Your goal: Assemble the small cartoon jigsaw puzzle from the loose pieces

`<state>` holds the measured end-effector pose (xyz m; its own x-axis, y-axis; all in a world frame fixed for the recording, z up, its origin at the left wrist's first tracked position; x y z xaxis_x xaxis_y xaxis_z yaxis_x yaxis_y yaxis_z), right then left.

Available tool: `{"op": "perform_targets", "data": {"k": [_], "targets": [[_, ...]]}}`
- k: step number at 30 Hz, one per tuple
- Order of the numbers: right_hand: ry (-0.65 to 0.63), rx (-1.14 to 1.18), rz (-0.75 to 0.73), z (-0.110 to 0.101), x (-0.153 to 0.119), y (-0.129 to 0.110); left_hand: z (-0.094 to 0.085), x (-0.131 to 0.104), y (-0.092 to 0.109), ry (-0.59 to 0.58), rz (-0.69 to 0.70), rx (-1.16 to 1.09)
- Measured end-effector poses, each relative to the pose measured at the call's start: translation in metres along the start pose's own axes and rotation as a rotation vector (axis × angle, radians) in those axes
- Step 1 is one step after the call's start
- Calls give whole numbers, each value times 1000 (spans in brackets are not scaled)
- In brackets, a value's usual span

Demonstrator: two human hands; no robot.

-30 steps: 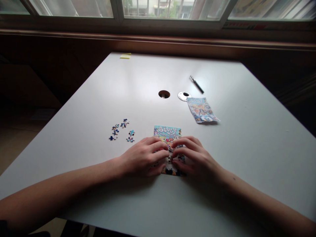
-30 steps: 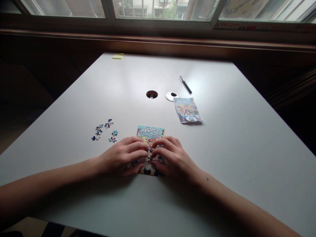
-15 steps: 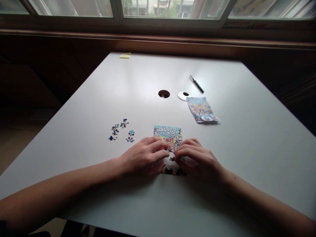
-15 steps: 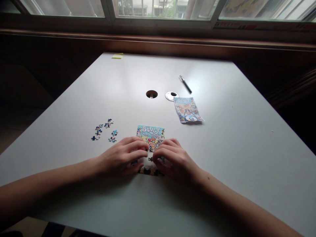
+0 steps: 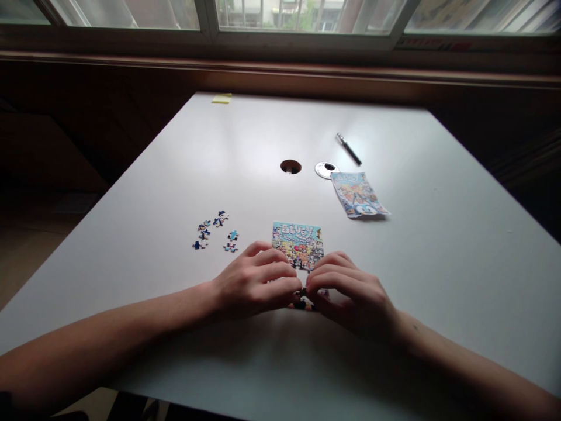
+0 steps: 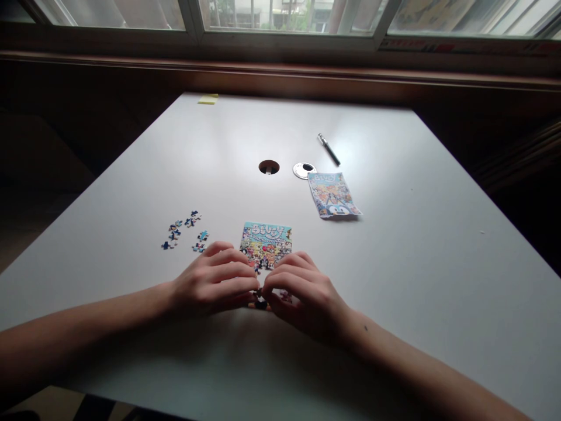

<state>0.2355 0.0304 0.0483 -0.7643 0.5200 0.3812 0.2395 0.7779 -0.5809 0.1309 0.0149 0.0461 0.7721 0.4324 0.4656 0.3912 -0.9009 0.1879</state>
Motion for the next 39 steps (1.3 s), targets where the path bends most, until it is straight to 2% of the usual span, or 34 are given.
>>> {"op": "perform_targets", "data": {"k": [5,16,27,39], "targets": [[6,-4,-14,0,-2,1,-4,0,-2,34,-21,3],[22,-47,-33,-1,-3,-2,1,1,-2,-20,-19,25],[-8,-47,-31,0,1,-2,-1,-2,-1,1,-8,15],[14,-64,-40,1,-2,0,-2,-2,0,12,13,0]]}}
Point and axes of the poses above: each hand's wrist, its own x-axis towards the middle knuckle, its own z-axis out of the palm, y = z × x, the point moved 10 cm from there along x, towards the middle knuckle, and after that the axes turned 11 degrees about -y, right-handed, at the moved point
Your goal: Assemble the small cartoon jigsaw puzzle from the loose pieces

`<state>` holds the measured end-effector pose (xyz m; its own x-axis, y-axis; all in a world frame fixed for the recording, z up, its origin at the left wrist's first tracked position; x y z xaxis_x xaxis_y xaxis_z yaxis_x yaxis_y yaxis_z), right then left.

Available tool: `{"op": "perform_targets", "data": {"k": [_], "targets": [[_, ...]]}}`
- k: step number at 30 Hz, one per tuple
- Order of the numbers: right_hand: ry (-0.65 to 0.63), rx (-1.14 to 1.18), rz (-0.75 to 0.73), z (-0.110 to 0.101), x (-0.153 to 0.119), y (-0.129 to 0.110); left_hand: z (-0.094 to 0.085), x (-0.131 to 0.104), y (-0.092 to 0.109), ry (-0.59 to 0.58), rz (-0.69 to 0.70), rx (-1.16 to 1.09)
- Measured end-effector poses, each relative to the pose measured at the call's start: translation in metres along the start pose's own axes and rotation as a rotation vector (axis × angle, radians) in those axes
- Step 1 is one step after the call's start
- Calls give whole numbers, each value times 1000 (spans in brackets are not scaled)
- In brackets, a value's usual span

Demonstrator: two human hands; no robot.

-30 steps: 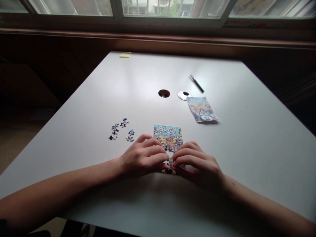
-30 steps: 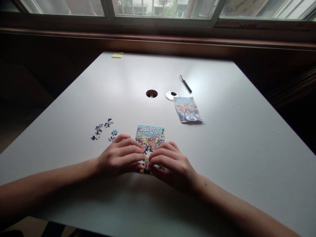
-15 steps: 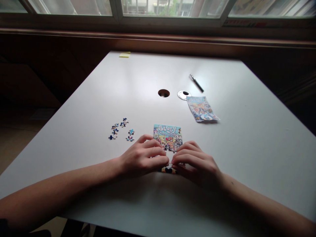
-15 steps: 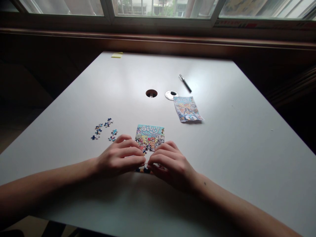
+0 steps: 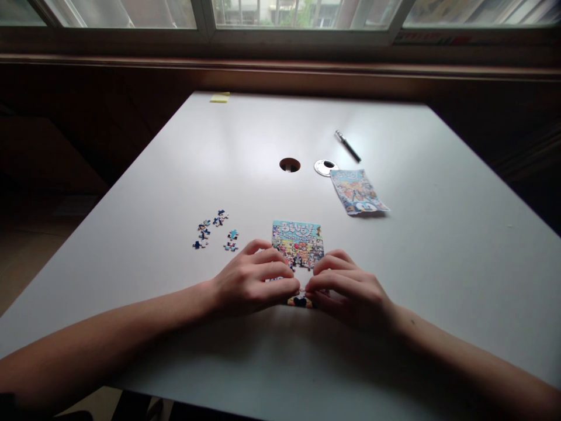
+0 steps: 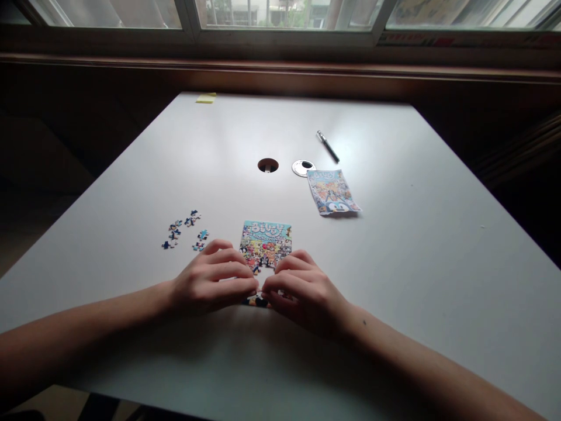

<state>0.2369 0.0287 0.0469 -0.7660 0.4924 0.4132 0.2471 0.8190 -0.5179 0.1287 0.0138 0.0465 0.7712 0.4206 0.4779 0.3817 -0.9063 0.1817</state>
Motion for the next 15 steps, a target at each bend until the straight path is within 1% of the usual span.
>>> {"op": "perform_targets", "data": {"k": [9,15], "targets": [[-12,2,-6,4,-5,4,0,2,1,-36,17,-59],[-3,2,-17,3,-5,2,2,2,2,-49,39,-78]]}}
Point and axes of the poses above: each hand's wrist, its own x-axis towards the middle knuckle, its own z-axis out of the palm, y = z × x, the point moved 10 cm from there along x, towards the middle knuckle, and after that the axes turned 11 degrees about -y, right-handed, at the moved point
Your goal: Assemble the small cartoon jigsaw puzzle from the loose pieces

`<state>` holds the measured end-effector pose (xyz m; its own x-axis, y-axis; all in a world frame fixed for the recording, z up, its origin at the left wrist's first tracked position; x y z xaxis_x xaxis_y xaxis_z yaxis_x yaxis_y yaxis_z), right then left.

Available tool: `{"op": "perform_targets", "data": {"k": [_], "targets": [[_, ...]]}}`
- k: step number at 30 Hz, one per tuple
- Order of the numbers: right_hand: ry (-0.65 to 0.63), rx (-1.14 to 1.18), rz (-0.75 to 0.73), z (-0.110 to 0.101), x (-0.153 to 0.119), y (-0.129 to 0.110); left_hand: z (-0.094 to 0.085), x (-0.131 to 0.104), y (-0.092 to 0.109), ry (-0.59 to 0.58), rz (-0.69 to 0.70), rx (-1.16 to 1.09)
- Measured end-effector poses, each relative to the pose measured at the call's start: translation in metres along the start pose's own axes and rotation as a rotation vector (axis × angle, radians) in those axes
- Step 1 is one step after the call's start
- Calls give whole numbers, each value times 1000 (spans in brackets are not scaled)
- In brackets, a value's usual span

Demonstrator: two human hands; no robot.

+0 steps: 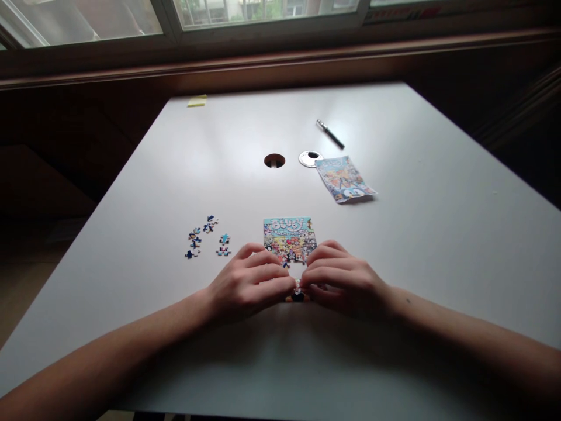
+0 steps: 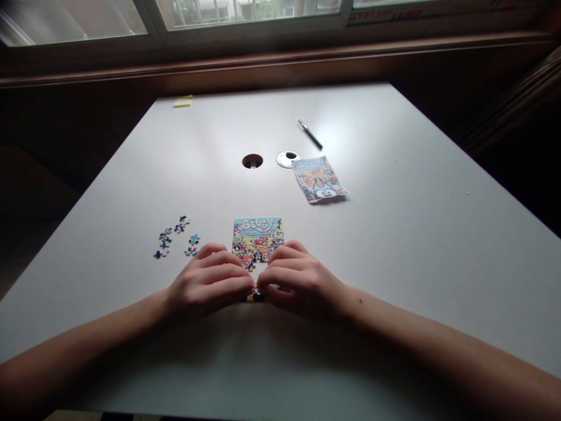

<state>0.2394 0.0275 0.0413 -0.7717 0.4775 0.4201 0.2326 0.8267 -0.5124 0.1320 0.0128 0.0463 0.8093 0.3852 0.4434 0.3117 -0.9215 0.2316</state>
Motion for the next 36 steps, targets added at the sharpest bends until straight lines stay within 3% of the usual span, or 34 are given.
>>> {"op": "perform_targets", "data": {"k": [9,18,23,36], "targets": [[-33,34,-20,2,0,-1,0,-1,-2,19,-8,-8],[-35,29,65,5,-4,11,-1,-3,2,21,33,-30],[-34,23,32,6,-3,8,-2,-1,8,-1,100,-25],[-103,12,27,11,0,7,-6,1,11,28,119,-9]]}}
Point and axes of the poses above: each hand's wrist, its own x-axis towards the middle knuckle, its own z-axis out of the palm, y = z × x, the point moved 10 cm from there along x, towards the middle knuckle, and after that the axes turned 11 degrees about -y, right-handed, at the moved point
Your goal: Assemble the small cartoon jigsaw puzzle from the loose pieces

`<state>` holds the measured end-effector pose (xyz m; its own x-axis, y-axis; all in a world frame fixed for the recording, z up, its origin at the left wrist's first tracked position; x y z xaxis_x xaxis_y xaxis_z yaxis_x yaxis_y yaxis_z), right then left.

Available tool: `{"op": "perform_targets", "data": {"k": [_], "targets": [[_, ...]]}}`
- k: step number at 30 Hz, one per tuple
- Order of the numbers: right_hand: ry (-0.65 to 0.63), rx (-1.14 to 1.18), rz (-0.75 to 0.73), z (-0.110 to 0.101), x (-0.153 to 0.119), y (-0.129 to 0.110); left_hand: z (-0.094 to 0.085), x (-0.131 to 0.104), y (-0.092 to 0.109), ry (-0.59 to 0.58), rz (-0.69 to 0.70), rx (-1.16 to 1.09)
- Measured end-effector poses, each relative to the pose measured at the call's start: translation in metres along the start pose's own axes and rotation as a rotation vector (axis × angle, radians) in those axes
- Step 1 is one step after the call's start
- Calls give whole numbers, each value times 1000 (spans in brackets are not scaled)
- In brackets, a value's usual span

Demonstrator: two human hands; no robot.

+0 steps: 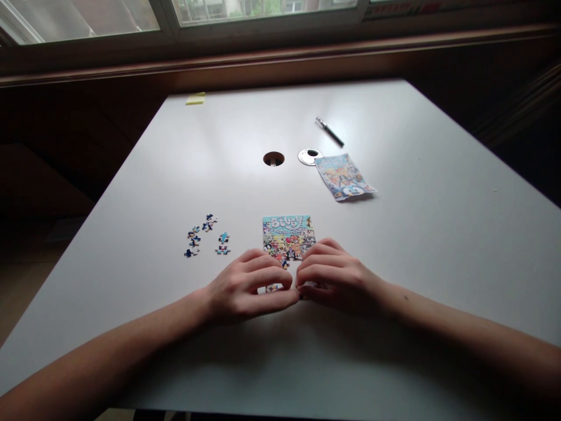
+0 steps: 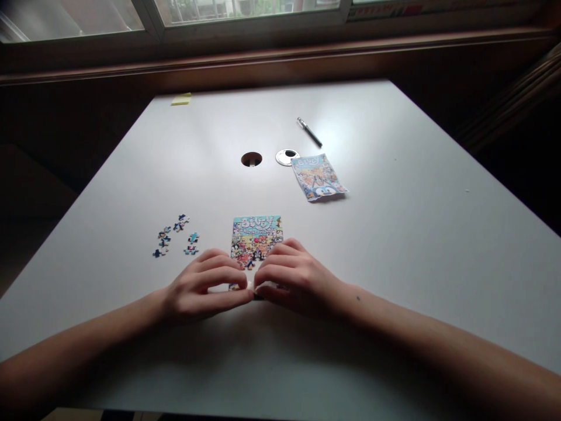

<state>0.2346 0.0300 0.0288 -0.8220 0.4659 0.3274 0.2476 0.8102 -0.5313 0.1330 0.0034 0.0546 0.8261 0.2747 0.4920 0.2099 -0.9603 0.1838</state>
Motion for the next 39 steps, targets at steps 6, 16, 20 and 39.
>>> {"op": "perform_targets", "data": {"k": [6,16,20,39], "targets": [[5,25,-23,0,0,-2,1,0,1,4,3,10],[0,28,-17,-1,0,-2,0,2,2,8,4,30],[6,22,-23,-2,1,-3,1,1,0,-7,2,8],[9,14,-23,-6,4,-7,6,-2,-7,-25,-77,-71]]}}
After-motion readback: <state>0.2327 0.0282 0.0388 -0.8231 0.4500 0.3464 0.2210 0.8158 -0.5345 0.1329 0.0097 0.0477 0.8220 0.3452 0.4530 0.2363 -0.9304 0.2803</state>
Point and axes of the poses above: each hand's wrist, its own x-axis towards the middle knuckle, its own z-axis out of the palm, y = z × x, the point moved 10 cm from there along x, towards the middle knuckle, and after that the axes turned 11 degrees about -y, right-handed, at the moved point
